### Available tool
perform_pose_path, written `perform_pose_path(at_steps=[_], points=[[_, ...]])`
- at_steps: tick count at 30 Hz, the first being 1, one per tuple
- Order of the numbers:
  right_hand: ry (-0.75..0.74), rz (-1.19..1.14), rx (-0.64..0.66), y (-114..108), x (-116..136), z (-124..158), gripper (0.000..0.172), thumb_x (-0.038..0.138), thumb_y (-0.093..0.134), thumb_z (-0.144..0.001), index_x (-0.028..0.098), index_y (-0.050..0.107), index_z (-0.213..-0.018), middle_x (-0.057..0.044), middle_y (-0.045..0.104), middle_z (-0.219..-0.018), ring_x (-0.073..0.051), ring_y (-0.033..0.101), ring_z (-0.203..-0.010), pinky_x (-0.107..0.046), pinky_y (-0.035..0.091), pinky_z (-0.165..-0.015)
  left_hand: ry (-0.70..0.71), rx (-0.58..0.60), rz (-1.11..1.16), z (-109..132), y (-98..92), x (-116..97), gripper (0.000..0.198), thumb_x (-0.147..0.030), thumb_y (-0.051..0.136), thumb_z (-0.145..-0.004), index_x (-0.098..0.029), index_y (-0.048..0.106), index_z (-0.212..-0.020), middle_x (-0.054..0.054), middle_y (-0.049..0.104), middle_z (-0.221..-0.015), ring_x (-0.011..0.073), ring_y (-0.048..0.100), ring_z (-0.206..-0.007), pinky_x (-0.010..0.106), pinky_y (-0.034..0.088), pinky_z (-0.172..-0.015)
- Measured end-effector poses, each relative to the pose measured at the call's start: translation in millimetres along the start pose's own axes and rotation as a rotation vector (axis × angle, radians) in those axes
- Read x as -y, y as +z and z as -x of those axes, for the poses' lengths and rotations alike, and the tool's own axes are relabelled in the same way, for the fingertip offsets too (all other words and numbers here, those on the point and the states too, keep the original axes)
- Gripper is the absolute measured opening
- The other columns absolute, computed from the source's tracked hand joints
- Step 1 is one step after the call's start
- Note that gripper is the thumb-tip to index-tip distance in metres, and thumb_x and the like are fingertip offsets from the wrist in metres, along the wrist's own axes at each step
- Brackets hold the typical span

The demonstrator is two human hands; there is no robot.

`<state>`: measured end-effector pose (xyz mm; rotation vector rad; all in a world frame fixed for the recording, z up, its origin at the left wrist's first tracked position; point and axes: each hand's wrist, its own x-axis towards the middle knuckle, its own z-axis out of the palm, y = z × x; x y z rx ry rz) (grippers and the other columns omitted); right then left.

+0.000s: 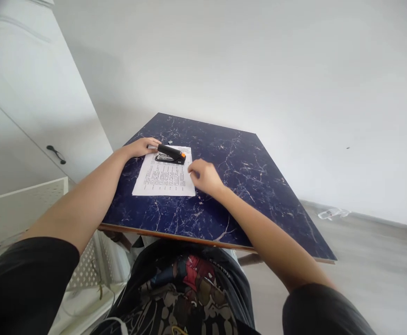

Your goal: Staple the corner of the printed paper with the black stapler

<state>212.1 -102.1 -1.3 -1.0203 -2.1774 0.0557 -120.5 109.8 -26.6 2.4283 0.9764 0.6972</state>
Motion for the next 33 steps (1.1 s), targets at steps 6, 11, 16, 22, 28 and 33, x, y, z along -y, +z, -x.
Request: perform_pose_path(at_steps=[6,11,16,22,28,33], points=[[-0.183,0.024,0.346,16.0,60.8,23.5,0.036,0.026,0.052,-0.104,0.016,0.068,-0.135,-0.015,0.069,-0.138,-0.029,0.063,-0.13,-0.047,0.052,-0.112,-0.014,-0.065,0.003,1.2,2.2,-9.3,0.049,-0.064,0.076,-0.077,-0.024,0.084,-0.103,0.01,0.073,-0.129,0.0317,0.066,-0.12,0.042,0.044,-0.114],[-0.272,0.117,0.344,31.5,76.9,27.2,0.047,0.036,0.047,-0.108,0.007,0.06,-0.143,-0.023,0.059,-0.149,-0.034,0.053,-0.141,-0.052,0.043,-0.121,0.013,-0.093,-0.032,1.1,1.2,-15.5,0.043,-0.061,0.072,-0.081,-0.022,0.084,-0.097,0.011,0.075,-0.124,0.0322,0.066,-0.119,0.042,0.045,-0.113],[-0.32,0.055,0.341,25.8,73.4,23.9,0.041,0.035,0.049,-0.109,0.01,0.063,-0.138,-0.019,0.063,-0.145,-0.029,0.058,-0.133,-0.044,0.047,-0.116,-0.003,-0.07,-0.074,2.7,0.4,-21.0,0.037,-0.053,0.069,-0.084,-0.023,0.081,-0.101,0.01,0.075,-0.126,0.0302,0.066,-0.12,0.039,0.045,-0.112],[0.092,0.185,0.228,-0.6,13.8,14.5,0.028,0.028,0.055,-0.1,0.019,0.067,-0.076,-0.005,0.069,-0.08,-0.018,0.061,-0.077,-0.028,0.046,-0.072,-0.333,-0.314,-0.311,10.9,-8.2,-25.5,0.04,-0.047,0.05,-0.096,-0.021,0.079,-0.103,0.014,0.076,-0.115,0.0328,0.068,-0.109,0.042,0.05,-0.1],[0.592,0.031,0.112,-37.9,-76.0,17.3,0.032,0.037,0.059,-0.092,0.021,0.057,-0.064,0.0,0.06,-0.062,-0.016,0.055,-0.063,-0.027,0.041,-0.066,-0.938,-0.366,-0.439,17.1,-17.1,-18.6,0.071,-0.06,0.047,-0.095,-0.009,0.058,-0.143,0.031,0.063,-0.134,0.0478,0.058,-0.125,0.057,0.048,-0.097],[0.553,0.085,0.141,-32.4,-77.3,21.4,0.029,0.039,0.059,-0.092,0.02,0.061,-0.069,0.0,0.064,-0.069,-0.016,0.056,-0.067,-0.027,0.039,-0.067,-0.996,-0.252,-0.373,16.6,-17.1,-16.6,0.082,-0.063,0.05,-0.093,-0.008,0.045,-0.153,0.033,0.063,-0.136,0.0494,0.062,-0.124,0.059,0.05,-0.097]])
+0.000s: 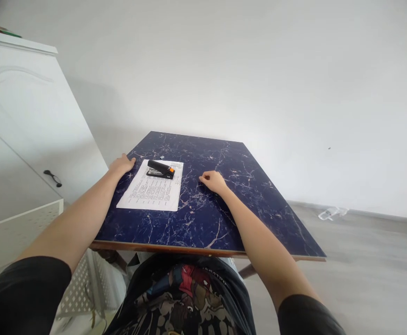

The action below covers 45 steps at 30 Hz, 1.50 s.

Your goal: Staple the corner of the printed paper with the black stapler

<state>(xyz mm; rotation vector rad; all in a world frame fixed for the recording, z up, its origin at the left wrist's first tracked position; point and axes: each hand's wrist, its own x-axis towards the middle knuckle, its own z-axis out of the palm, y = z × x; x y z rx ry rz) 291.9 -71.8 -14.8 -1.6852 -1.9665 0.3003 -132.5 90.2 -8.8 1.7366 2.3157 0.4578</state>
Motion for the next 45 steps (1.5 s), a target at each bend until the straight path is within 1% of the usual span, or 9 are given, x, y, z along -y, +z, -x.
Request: perform_pose_path(at_steps=[8,11,14,17,23,26,35,39,45], points=[[-0.178,0.383,-0.058,14.0,27.5,9.5,0.021,0.026,0.053,-0.099,0.02,0.066,-0.083,-0.009,0.069,-0.09,-0.022,0.062,-0.082,-0.03,0.045,-0.072,-0.012,0.004,-0.001,5.8,-0.7,-4.4,0.077,-0.059,0.045,-0.096,-0.007,0.045,-0.153,0.034,0.061,-0.138,0.0492,0.06,-0.128,0.06,0.048,-0.1],[-0.422,0.275,-0.09,19.1,42.7,13.6,0.027,0.031,0.048,-0.105,0.019,0.071,-0.096,-0.011,0.073,-0.1,-0.024,0.066,-0.1,-0.034,0.052,-0.089,-0.021,0.0,-0.009,4.7,1.3,-5.1,0.078,-0.06,0.044,-0.096,-0.007,0.045,-0.153,0.034,0.062,-0.137,0.0491,0.06,-0.127,0.06,0.047,-0.099],[-0.704,0.049,0.035,27.4,59.5,16.8,0.034,0.033,0.042,-0.11,0.019,0.072,-0.117,-0.011,0.074,-0.122,-0.022,0.067,-0.117,-0.036,0.051,-0.106,-0.021,0.006,-0.006,4.7,1.7,-5.7,0.077,-0.06,0.042,-0.096,-0.007,0.044,-0.153,0.034,0.06,-0.139,0.0486,0.059,-0.128,0.06,0.047,-0.101],[-0.832,-0.041,0.196,33.6,70.2,14.9,0.039,0.034,0.041,-0.11,0.019,0.068,-0.133,-0.01,0.066,-0.145,-0.021,0.061,-0.134,-0.039,0.046,-0.117,-0.023,0.005,-0.002,7.4,0.4,-6.8,0.076,-0.058,0.043,-0.097,-0.007,0.044,-0.153,0.033,0.06,-0.14,0.0475,0.06,-0.128,0.059,0.046,-0.103],[-0.815,-0.005,0.44,34.1,74.8,4.7,0.05,0.034,0.043,-0.11,0.03,0.044,-0.161,-0.003,0.036,-0.169,-0.02,0.031,-0.158,-0.047,0.023,-0.132,-0.04,-0.011,0.005,12.8,-0.1,-9.1,0.072,-0.056,0.042,-0.098,-0.007,0.046,-0.151,0.033,0.06,-0.139,0.0478,0.06,-0.128,0.058,0.046,-0.103],[-0.775,-0.016,0.49,30.7,72.5,5.5,0.051,0.035,0.042,-0.111,0.033,0.04,-0.163,-0.001,0.032,-0.171,-0.02,0.027,-0.159,-0.048,0.018,-0.133,-0.037,-0.012,0.006,11.7,1.5,-8.2,0.072,-0.057,0.041,-0.098,-0.008,0.047,-0.151,0.032,0.061,-0.138,0.0474,0.059,-0.128,0.058,0.046,-0.103],[-0.751,-0.05,0.47,-1.5,40.7,34.5,0.053,0.035,0.045,-0.111,0.036,0.038,-0.164,0.001,0.036,-0.169,-0.021,0.031,-0.158,-0.049,0.02,-0.133,-0.032,-0.007,-0.004,4.6,5.6,-5.4,0.073,-0.06,0.045,-0.097,-0.008,0.049,-0.149,0.034,0.06,-0.139,0.0487,0.058,-0.129,0.06,0.045,-0.103],[-0.674,-0.033,0.476,-27.3,19.5,64.0,0.055,0.035,0.045,-0.111,0.039,0.035,-0.164,0.004,0.034,-0.17,-0.021,0.031,-0.158,-0.05,0.018,-0.134,-0.017,-0.094,-0.009,6.7,8.4,-8.4,0.069,-0.057,0.051,-0.096,-0.004,0.057,-0.139,0.036,0.055,-0.141,0.0509,0.049,-0.136,0.061,0.04,-0.107],[-0.556,-0.002,0.498,-58.9,-8.5,103.6,0.054,0.04,0.043,-0.11,0.042,0.037,-0.163,0.006,0.036,-0.169,-0.024,0.033,-0.157,-0.051,0.015,-0.135,0.206,-0.219,-0.017,20.1,4.9,-24.2,0.047,-0.041,0.053,-0.096,-0.007,0.068,-0.125,0.032,0.051,-0.143,0.0511,0.042,-0.136,0.066,0.036,-0.11]])
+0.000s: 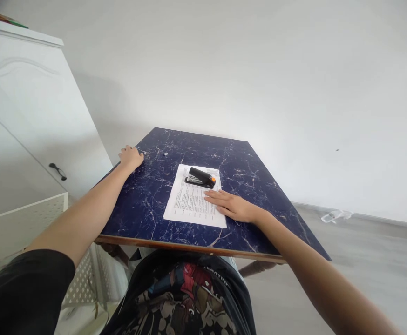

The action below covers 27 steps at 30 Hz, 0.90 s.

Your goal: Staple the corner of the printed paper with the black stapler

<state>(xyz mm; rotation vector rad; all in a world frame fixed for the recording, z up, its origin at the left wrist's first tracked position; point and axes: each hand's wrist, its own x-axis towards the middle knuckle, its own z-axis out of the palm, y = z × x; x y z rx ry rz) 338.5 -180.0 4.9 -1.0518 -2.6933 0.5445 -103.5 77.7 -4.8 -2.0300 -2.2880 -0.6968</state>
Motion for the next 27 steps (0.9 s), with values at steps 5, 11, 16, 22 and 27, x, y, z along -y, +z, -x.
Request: perform_pose_path(at_steps=[5,11,16,22,27], points=[[0.042,0.059,-0.225,-3.0,2.9,-25.3,0.034,0.042,0.05,-0.106,0.031,0.073,-0.129,-0.007,0.073,-0.13,-0.029,0.065,-0.124,-0.055,0.048,-0.115,0.408,0.008,0.231,16.9,-0.9,-44.6,0.035,-0.03,0.05,-0.096,-0.015,0.077,-0.112,0.021,0.066,-0.129,0.0399,0.056,-0.125,0.056,0.041,-0.113],[0.242,0.257,-0.523,-11.2,5.6,-104.2,0.038,0.044,0.07,-0.094,0.022,0.067,-0.124,-0.014,0.07,-0.123,-0.034,0.064,-0.115,-0.05,0.055,-0.097,0.851,0.207,0.356,62.6,29.1,-112.7,0.044,-0.032,0.044,-0.099,-0.016,0.072,-0.13,0.014,0.067,-0.141,0.0319,0.056,-0.137,0.048,0.038,-0.121],[0.462,0.144,-0.334,-18.3,-9.0,-105.7,0.024,0.03,0.068,-0.094,0.021,0.069,-0.117,-0.011,0.075,-0.1,-0.026,0.071,-0.083,-0.041,0.058,-0.075,0.88,0.321,0.303,79.1,42.6,-121.6,0.04,-0.029,0.051,-0.098,-0.024,0.068,-0.133,0.011,0.066,-0.142,0.0331,0.058,-0.133,0.051,0.042,-0.117],[0.689,0.123,-0.634,-58.7,-52.4,-41.7,0.037,0.026,0.064,-0.093,0.019,0.066,-0.13,-0.015,0.076,-0.111,-0.029,0.071,-0.085,-0.042,0.058,-0.075,0.993,0.31,0.492,78.9,35.5,-110.5,0.047,-0.018,0.053,-0.096,-0.024,0.061,-0.142,0.012,0.061,-0.139,0.0288,0.059,-0.129,0.051,0.041,-0.118],[0.75,0.277,-0.544,-66.2,-83.3,-14.3,0.035,0.024,0.069,-0.087,0.019,0.071,-0.121,-0.013,0.077,-0.107,-0.032,0.07,-0.096,-0.039,0.054,-0.081,1.068,0.321,0.559,80.1,32.2,-110.5,0.038,-0.015,0.053,-0.096,-0.027,0.074,-0.125,0.009,0.06,-0.124,0.0252,0.062,-0.119,0.048,0.046,-0.113]])
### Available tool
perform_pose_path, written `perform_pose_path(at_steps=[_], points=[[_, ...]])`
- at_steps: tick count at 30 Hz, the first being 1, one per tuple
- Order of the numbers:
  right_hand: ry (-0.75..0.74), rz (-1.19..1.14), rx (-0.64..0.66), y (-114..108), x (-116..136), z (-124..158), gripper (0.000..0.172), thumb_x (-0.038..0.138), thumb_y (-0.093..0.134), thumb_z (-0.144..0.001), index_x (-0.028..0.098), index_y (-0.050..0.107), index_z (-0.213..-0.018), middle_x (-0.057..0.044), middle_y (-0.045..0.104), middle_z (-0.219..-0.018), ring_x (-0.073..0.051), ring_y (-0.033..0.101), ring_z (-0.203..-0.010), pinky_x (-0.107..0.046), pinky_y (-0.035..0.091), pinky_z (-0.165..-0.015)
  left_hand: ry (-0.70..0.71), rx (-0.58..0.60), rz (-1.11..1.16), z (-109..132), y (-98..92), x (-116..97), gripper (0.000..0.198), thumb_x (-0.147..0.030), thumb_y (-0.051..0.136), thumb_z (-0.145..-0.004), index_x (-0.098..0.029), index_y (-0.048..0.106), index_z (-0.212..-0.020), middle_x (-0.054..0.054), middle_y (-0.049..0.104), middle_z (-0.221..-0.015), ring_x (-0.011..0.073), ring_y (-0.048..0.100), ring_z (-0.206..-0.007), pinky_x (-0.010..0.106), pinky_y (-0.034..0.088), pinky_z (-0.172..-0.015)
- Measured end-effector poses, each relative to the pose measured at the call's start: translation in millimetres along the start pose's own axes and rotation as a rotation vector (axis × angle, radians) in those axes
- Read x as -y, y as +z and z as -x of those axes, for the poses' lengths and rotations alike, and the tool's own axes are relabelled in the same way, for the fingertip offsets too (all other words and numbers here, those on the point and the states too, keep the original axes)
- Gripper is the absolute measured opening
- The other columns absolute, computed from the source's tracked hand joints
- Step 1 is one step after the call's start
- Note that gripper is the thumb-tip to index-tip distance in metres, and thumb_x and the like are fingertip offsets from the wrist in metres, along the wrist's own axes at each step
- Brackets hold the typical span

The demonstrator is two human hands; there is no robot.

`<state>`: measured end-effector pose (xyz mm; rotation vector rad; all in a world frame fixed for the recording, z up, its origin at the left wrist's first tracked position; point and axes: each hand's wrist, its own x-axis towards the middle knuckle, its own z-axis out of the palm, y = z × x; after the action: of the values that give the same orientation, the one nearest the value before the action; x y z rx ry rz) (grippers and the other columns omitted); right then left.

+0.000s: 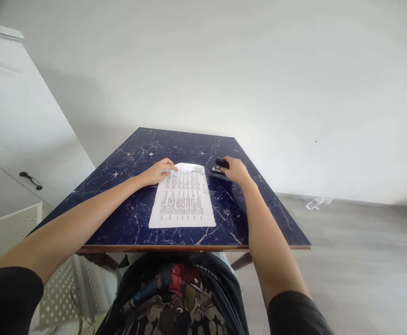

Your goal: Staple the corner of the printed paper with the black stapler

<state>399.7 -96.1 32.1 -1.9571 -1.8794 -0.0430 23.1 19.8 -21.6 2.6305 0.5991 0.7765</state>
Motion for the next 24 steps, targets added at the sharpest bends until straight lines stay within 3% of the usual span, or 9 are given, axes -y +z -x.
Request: perform_pose_path(at_steps=[5,16,24], points=[[-0.118,-0.045,0.121,16.9,2.1,-1.2,0.033,0.02,0.07,-0.085,0.019,0.073,-0.118,-0.01,0.078,-0.106,-0.028,0.071,-0.096,-0.034,0.053,-0.084,0.049,-0.05,0.008,-0.7,-2.4,-5.3,0.033,-0.013,0.052,-0.097,-0.025,0.077,-0.116,0.009,0.059,-0.121,0.024,0.062,-0.116,0.048,0.046,-0.112],[-0.129,-0.083,0.081,24.6,14.6,-2.2,0.036,0.016,0.069,-0.084,0.018,0.073,-0.12,-0.01,0.078,-0.107,-0.03,0.071,-0.099,-0.036,0.054,-0.087,0.01,-0.246,0.095,-3.3,-9.9,-13.1,0.031,-0.012,0.054,-0.096,-0.022,0.076,-0.115,0.008,0.064,-0.115,0.0228,0.064,-0.111,0.046,0.048,-0.11],[-0.199,-0.197,0.079,32.3,21.3,-1.5,0.035,0.019,0.07,-0.085,0.019,0.073,-0.12,-0.008,0.078,-0.109,-0.029,0.072,-0.099,-0.039,0.054,-0.093,-0.048,-0.187,0.106,-3.8,-4.8,-11.9,0.03,-0.014,0.057,-0.096,-0.021,0.075,-0.118,0.009,0.066,-0.118,0.0239,0.065,-0.114,0.047,0.047,-0.112]])
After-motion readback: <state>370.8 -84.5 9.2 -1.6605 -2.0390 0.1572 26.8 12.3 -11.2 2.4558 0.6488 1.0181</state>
